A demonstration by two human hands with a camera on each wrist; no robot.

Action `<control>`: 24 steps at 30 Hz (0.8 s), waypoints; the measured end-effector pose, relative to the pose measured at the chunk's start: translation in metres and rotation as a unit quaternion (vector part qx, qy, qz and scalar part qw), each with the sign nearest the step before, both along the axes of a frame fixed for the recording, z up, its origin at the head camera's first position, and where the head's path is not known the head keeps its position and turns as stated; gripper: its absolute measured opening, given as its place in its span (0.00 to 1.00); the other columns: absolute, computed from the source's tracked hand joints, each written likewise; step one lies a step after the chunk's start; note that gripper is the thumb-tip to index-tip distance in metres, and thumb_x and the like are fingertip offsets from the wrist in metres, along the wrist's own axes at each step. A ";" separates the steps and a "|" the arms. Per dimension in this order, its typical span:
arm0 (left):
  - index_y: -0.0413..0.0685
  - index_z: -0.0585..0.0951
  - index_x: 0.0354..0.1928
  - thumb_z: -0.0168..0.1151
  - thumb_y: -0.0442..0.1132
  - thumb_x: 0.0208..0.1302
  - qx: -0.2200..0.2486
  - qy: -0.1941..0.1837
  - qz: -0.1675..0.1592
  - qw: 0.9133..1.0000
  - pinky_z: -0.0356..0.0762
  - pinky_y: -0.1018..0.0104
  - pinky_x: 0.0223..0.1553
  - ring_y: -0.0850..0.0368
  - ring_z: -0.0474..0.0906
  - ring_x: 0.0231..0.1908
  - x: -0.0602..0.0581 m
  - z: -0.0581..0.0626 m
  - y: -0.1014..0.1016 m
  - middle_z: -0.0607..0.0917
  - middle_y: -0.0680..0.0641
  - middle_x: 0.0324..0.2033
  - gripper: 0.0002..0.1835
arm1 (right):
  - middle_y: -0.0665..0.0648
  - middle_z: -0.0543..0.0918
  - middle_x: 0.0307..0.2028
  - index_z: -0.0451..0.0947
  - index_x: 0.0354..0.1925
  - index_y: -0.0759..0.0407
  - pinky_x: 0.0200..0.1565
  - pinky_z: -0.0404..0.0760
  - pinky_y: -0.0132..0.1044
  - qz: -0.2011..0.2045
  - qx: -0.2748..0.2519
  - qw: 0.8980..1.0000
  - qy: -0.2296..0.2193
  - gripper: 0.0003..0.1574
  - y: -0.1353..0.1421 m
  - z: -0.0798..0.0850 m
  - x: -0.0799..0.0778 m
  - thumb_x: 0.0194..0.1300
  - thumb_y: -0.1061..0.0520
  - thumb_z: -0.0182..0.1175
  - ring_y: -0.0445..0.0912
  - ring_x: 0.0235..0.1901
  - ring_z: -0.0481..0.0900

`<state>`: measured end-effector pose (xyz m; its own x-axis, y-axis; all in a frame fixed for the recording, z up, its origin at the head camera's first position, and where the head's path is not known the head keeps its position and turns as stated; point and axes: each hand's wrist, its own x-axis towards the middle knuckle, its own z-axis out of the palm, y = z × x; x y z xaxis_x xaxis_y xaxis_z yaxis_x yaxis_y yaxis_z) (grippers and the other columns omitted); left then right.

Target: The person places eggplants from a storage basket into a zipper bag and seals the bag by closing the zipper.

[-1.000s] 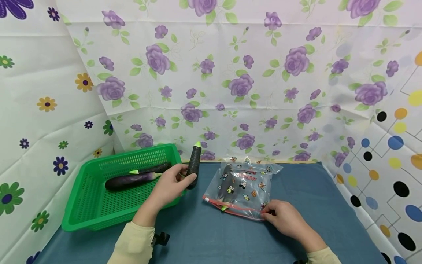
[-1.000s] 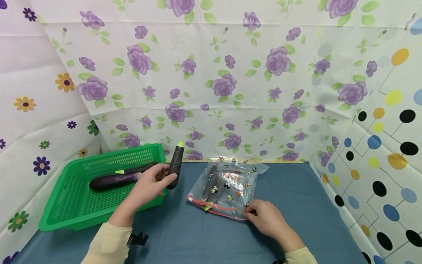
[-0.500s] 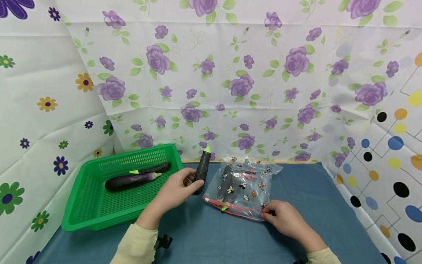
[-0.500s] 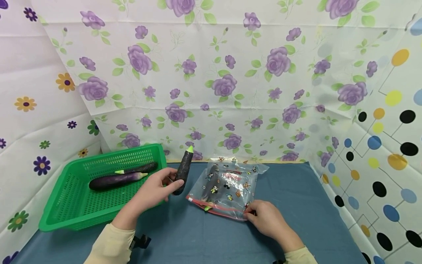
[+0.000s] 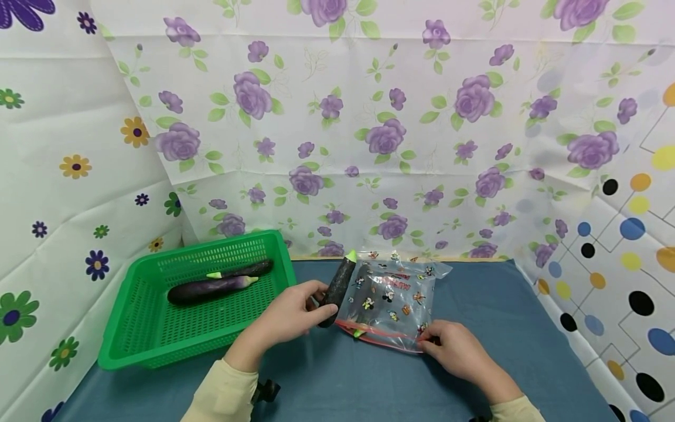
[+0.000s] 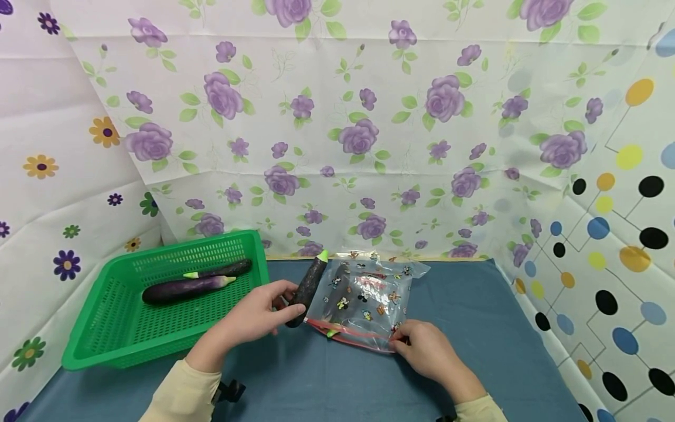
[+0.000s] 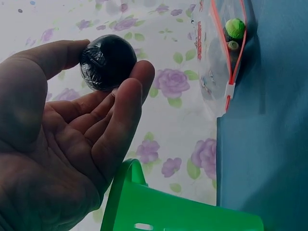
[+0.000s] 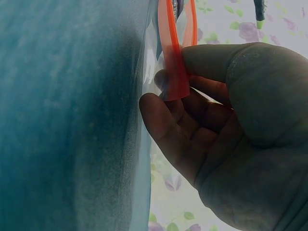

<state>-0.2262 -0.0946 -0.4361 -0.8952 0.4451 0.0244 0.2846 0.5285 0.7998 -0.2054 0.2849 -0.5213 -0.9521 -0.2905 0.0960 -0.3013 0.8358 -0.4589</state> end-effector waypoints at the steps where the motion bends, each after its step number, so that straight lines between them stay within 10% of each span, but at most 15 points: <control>1: 0.51 0.75 0.67 0.63 0.62 0.70 -0.003 0.001 -0.004 1.000 0.81 0.57 0.26 0.53 0.82 0.26 0.000 0.000 0.001 0.82 0.49 0.49 0.32 | 0.36 0.77 0.28 0.86 0.30 0.37 0.30 0.75 0.33 0.001 -0.001 1.000 0.000 0.08 0.000 0.000 0.000 0.65 0.51 0.72 0.30 0.26 0.73; 24: 0.55 0.80 0.62 0.62 0.58 0.71 -0.092 0.039 -0.081 0.992 0.79 0.63 0.35 0.66 0.81 0.37 0.003 -0.011 0.014 0.85 0.58 0.41 0.24 | 0.35 0.77 0.28 0.86 0.31 0.36 0.31 0.76 0.33 0.004 -0.002 1.000 -0.002 0.07 0.000 0.001 0.001 0.65 0.51 0.71 0.30 0.27 0.74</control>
<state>-0.2234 -0.0803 -0.4467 -0.8096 0.5870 -0.0045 0.4358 0.6060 0.6655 -0.2047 0.2847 -0.5202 -0.9503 -0.2967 0.0943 -0.3057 0.8315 -0.4640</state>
